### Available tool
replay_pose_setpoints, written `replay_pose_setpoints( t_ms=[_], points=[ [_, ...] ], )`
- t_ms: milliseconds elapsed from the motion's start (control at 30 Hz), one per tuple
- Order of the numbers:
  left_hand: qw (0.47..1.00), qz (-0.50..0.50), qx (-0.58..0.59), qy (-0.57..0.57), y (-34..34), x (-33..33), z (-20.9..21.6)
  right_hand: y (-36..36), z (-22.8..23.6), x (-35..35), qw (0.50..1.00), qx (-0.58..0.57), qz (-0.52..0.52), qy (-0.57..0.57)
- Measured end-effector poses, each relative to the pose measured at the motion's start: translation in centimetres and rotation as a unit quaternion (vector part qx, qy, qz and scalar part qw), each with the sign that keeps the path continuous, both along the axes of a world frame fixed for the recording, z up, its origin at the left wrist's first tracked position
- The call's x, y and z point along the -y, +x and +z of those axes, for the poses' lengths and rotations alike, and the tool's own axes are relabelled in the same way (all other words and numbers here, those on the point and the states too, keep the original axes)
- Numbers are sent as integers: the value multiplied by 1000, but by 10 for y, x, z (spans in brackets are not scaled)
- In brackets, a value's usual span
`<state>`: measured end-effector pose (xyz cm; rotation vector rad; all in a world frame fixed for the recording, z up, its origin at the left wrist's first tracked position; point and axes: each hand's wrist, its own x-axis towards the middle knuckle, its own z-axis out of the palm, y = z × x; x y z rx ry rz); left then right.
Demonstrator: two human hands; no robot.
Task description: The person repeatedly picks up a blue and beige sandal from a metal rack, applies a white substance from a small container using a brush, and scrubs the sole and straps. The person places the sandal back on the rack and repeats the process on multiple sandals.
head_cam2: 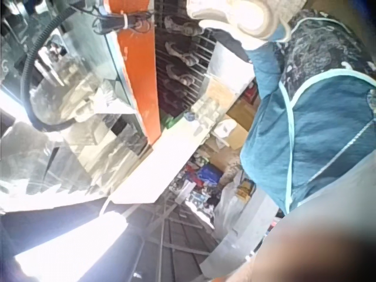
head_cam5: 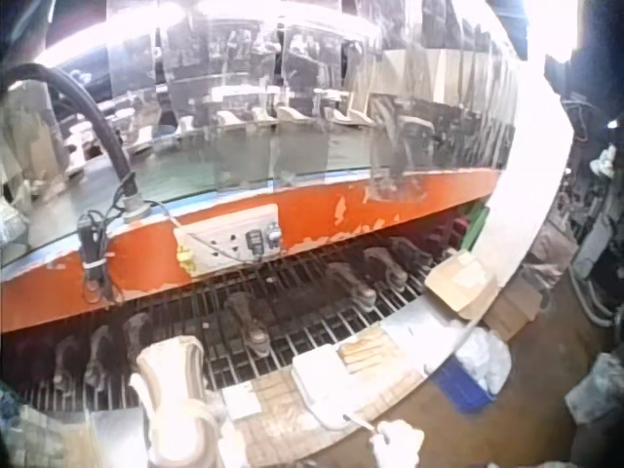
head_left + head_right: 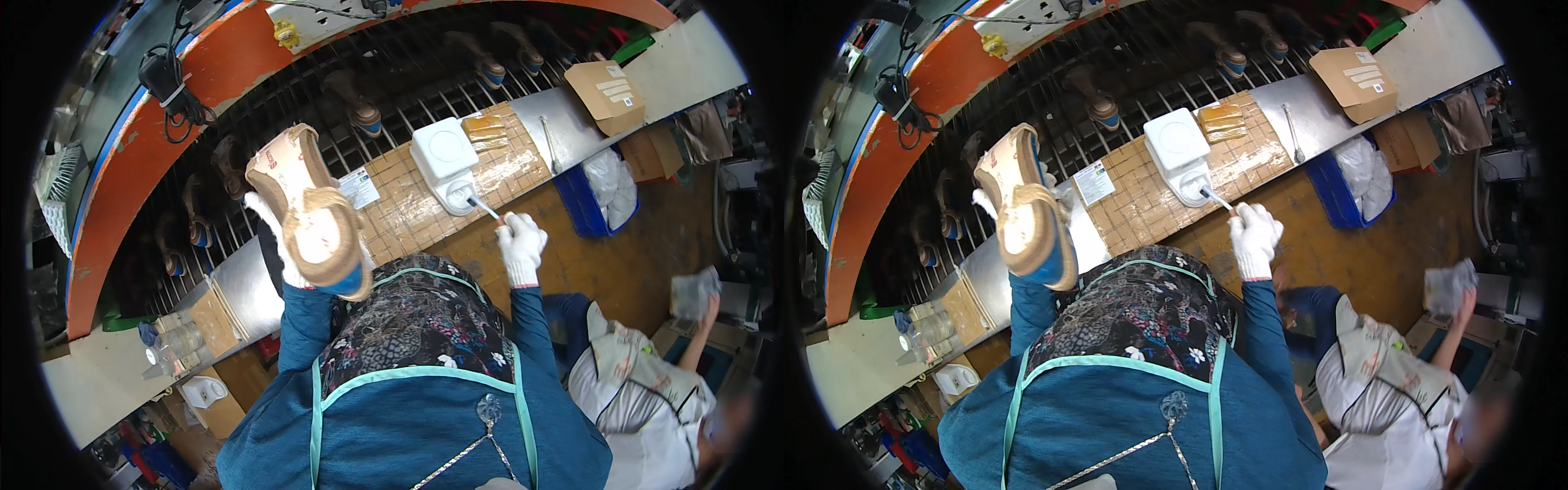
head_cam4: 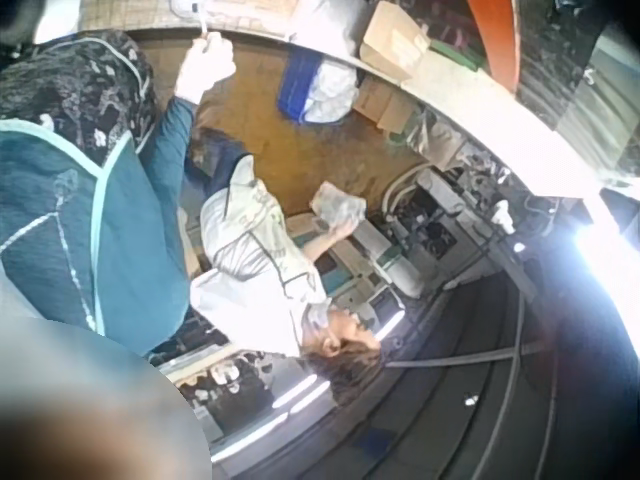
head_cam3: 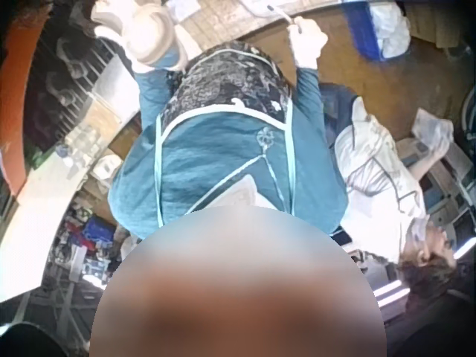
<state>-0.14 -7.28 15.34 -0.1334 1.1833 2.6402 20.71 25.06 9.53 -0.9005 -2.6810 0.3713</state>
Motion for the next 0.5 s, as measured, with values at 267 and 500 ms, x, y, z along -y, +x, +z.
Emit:
replay_pose_setpoints(
  t_ms=[267,500],
  points=[
    [942,-200,-18,268,26,3,18,-38,-15,-10,988,36,108,105],
    [985,-137,-9,101,28,10,4,-25,-16,-28,989,-6,82,-119]
  ],
)
